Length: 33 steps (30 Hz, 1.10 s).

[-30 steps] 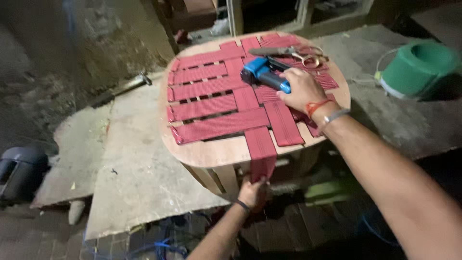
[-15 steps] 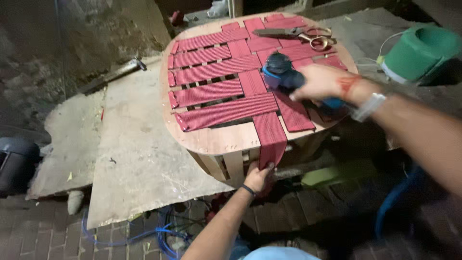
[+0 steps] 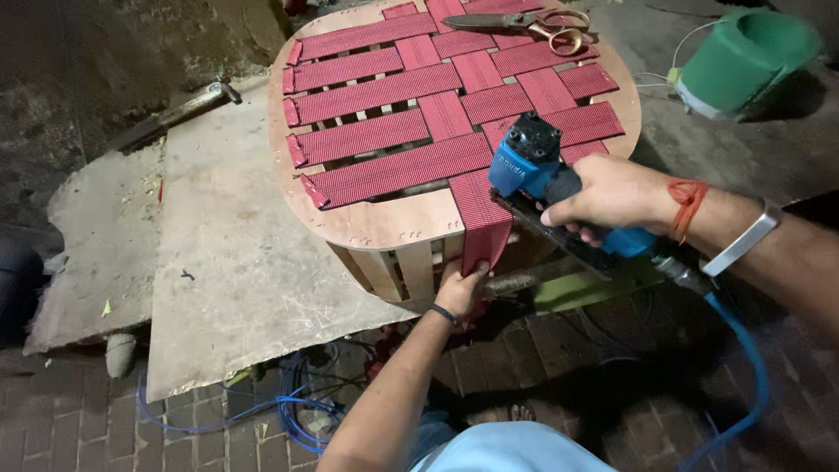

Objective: The person weaves red webbing straps across a round wooden chair frame and secures them with a pneumatic staple gun, pulling each strap taut and stapling it at the edges. They use scissors to trim excess webbing and continue adding and stapling straps to build up the woven seat.

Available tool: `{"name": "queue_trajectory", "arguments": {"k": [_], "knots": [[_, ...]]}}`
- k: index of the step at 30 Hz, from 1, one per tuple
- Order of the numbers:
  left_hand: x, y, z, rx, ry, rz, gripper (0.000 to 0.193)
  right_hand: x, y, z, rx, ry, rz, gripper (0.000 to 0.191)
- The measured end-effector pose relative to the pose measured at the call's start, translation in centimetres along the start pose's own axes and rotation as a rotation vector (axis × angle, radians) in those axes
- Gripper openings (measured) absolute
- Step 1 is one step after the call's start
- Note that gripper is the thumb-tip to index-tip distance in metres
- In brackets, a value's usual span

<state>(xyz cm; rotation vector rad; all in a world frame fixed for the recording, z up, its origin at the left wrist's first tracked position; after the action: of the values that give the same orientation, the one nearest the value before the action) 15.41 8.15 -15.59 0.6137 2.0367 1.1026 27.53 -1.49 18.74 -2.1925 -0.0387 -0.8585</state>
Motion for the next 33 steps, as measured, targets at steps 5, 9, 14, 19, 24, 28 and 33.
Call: {"name": "queue_trajectory", "arguments": {"k": [5, 9, 14, 19, 24, 28, 33], "knots": [[-0.9, 0.3, -0.1, -0.073, -0.080, -0.145, 0.031, 0.5, 0.1, -0.4, -0.029, 0.018, -0.006, 0.026], [-1.2, -1.4, 0.1, 0.065, -0.041, -0.148, 0.034, 0.1, -0.1, -0.8, -0.037, -0.025, 0.037, 0.013], [-1.6, -0.4, -0.2, 0.016, -0.030, -0.115, 0.034, -0.8, -0.7, -0.8, -0.024, -0.035, 0.037, 0.019], [-1.9, 1.3, -0.6, -0.131, -0.053, 0.011, 0.037, -1.9, -1.7, -0.8, -0.001, -0.041, 0.001, 0.018], [-1.7, -0.6, -0.2, 0.005, -0.045, -0.004, 0.037, -3.0, -2.5, -1.0, 0.008, -0.039, -0.024, 0.016], [-2.5, -0.5, -0.5, 0.032, -0.079, -0.110, 0.037, -1.9, -2.2, -0.7, 0.004, 0.027, -0.018, 0.027], [-4.8, 4.7, -3.3, -0.091, -0.135, -0.202, 0.034, 4.2, -2.4, 2.7, 0.253, 0.278, -0.337, 0.040]]}}
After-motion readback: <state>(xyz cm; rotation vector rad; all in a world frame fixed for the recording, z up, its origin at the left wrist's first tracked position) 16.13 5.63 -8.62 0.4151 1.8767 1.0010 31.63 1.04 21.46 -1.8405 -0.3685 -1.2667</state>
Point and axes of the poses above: each hand's wrist, its own z-axis towards the middle knuckle, its own x-axis out of the back of the hand, y = z × x, the point moved 8 cm from there along z, towards the middle knuckle, and after that the axes turned 8 degrees about y, right-handed, at the moved point
